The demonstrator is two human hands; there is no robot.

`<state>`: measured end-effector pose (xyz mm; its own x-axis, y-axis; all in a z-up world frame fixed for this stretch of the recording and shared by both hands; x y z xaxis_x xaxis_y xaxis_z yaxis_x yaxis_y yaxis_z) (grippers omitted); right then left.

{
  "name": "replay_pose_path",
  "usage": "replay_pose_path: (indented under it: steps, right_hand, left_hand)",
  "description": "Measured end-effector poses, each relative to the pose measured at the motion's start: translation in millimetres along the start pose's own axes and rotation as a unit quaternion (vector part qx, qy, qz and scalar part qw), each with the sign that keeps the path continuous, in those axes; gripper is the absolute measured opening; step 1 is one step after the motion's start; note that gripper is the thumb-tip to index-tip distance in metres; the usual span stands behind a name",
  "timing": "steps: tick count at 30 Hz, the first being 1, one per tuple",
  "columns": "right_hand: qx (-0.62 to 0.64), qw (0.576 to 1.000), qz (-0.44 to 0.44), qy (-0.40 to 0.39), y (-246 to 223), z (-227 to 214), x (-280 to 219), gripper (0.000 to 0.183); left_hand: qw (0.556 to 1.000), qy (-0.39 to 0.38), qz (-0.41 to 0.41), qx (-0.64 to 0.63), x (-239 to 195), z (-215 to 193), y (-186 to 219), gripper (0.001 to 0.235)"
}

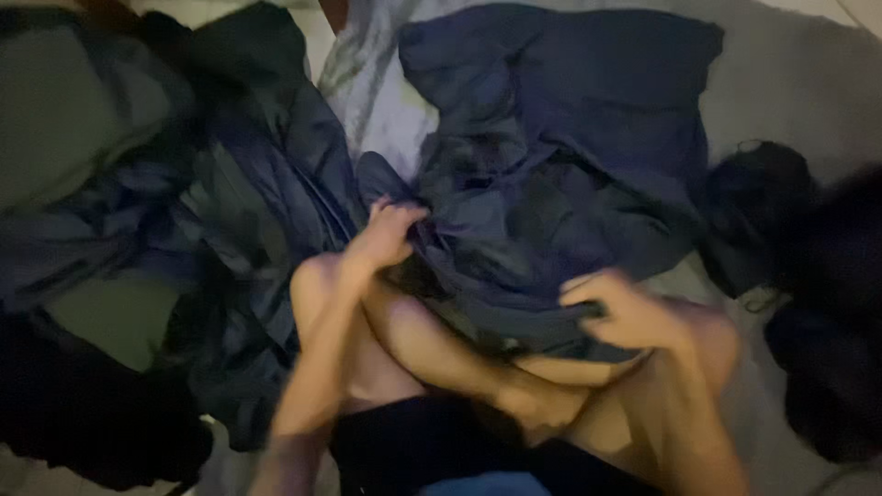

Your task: The person sits on a rug and folds a dark blue piece of fabric, likely a jacket or shirt, by hand. They smooth the fabric, fold it into a compact rectangular shape, and then roll it tightly into a cylindrical bundle before securing it with a drawstring.

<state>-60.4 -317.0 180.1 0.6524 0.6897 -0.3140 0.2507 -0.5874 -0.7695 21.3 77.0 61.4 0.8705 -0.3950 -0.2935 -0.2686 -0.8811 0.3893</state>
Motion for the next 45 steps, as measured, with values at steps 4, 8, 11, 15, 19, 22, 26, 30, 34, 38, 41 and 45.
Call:
replay_pose_path:
  steps: [4, 8, 11, 15, 19, 22, 26, 30, 34, 38, 41, 45]
  right_hand:
    - [-0.073, 0.993, 0.017, 0.088, -25, -71, -61, 0.047]
    - [0.038, 0.984, 0.115, -0.131, -28, -51, -90, 0.055]
    - [0.052, 0.973, 0.163, -0.156, -48, -51, -65, 0.084]
    - [0.038, 0.994, -0.032, 0.098, -43, -79, 24, 0.069]
    - [-0.129, 0.962, 0.007, 0.241, 59, -63, 109, 0.098]
    - [-0.181, 0.960, 0.112, 0.181, 125, -34, 116, 0.105]
    - [-0.183, 0.933, 0.298, 0.087, 217, -28, 78, 0.104]
    - [-0.077, 0.922, 0.371, -0.073, 195, -44, 75, 0.130]
    - [-0.114, 0.916, 0.380, 0.060, 113, -99, 109, 0.084]
    - [-0.253, 0.906, 0.091, 0.328, 109, -112, 159, 0.055]
    - [-0.243, 0.921, 0.145, 0.267, 172, -91, 152, 0.078]
    - [-0.208, 0.898, 0.364, 0.134, 251, -78, 143, 0.111]
  left_hand:
    - [0.967, -0.250, 0.032, 0.024, -142, -119, 116, 0.047]
    - [0.827, -0.346, 0.292, -0.333, -223, -156, 189, 0.060]
    - [0.921, -0.235, 0.226, -0.214, -183, -164, 167, 0.067]
    - [0.968, 0.075, 0.199, -0.132, -54, -182, 145, 0.045]
    - [0.953, 0.258, 0.132, 0.086, 91, -73, 105, 0.055]
    - [0.989, 0.016, -0.015, 0.148, 132, 7, 60, 0.081]
    - [0.950, -0.113, -0.192, 0.220, 71, -34, 21, 0.090]
    - [0.918, -0.195, -0.301, 0.170, 45, -78, -9, 0.115]
    - [0.937, 0.139, -0.261, 0.186, 99, -119, 42, 0.089]
    - [0.954, 0.249, -0.149, 0.069, 141, -60, 69, 0.069]
    - [0.924, 0.299, -0.225, 0.081, 152, -18, -6, 0.095]
    - [0.944, 0.153, -0.288, -0.053, 146, 6, -125, 0.091]
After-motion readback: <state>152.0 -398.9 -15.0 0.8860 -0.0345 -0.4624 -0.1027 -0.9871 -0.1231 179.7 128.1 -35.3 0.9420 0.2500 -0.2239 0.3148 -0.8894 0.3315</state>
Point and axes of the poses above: each hand's wrist, its own x-axis towards the middle knuckle, its own z-axis out of the palm, y = z × x, the point moved 6 cm from there along x, towards the middle knuckle, and after that the axes turned 2 degrees about -y, right-handed, at the moved point
